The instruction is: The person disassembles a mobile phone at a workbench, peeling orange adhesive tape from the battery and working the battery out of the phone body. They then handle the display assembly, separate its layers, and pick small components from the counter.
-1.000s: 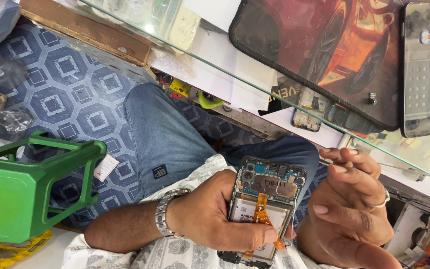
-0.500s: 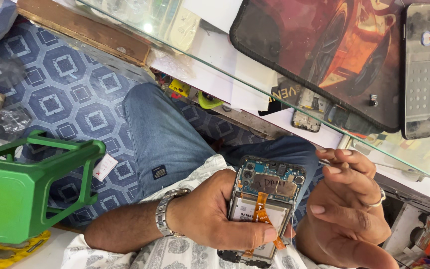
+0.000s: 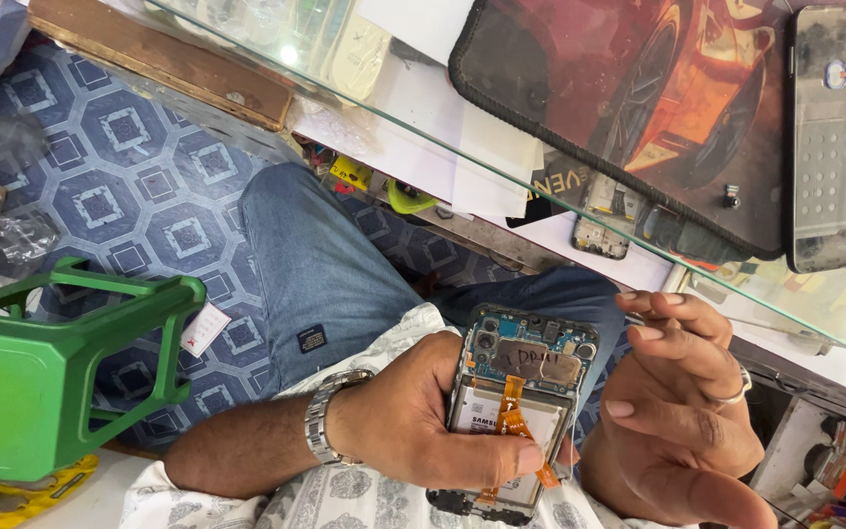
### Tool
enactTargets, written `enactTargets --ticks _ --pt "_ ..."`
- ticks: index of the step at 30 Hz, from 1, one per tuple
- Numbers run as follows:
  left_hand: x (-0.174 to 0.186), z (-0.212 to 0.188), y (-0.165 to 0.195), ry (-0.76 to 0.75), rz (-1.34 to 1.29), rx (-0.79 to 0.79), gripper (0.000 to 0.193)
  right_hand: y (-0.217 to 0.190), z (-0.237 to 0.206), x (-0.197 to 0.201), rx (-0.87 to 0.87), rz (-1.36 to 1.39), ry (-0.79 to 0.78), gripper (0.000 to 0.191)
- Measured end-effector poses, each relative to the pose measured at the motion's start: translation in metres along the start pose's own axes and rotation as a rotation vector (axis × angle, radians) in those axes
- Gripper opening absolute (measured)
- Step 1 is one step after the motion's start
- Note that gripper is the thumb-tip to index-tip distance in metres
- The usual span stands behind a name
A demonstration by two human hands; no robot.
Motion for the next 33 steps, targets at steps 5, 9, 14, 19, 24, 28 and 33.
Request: enactTargets --ticks 5,9,14,19,24,28,33 --pt "-0.001 0.001 0.003 0.002 0.0 -0.046 0.02 -0.001 -0.002 -0.002 -0.004 0.011 0.015 0.092" --pt "0.0 0.0 0.0 0.006 -0.032 -0.004 0.019 -0.001 0.0 -0.003 0.009 0.018 0.017 0.093" --pt "0.002 0.0 -0.002 0.012 0.031 0.003 0.017 -0.001 0.002 -0.005 0.035 0.041 -0.008 0.094" --pt "0.003 0.0 -0.002 0.004 0.01 0.001 0.016 0.0 0.001 -0.006 0.009 0.0 0.008 0.093" --pt "0.004 0.002 -0.008 0.015 -0.142 0.039 0.025 0.001 0.001 -0.009 -0.083 -0.068 -0.015 0.091" --pt "0.006 0.001 -0.007 0.004 -0.071 -0.016 0.02 0.0 0.003 -0.013 -0.133 -0.074 -0.058 0.09" --pt "0.01 0.0 -0.013 0.008 -0.124 0.002 0.024 -0.002 0.011 -0.023 -0.091 -0.081 -0.087 0.083"
Point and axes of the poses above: each hand's wrist, its own z-axis towards the middle knuckle, its own x-axis out of the back of the hand, y = z × x, the point moved 9 cm from there along z, towards the middle knuckle, and after that the axes turned 4 degrees about x, right-handed, at the moved point
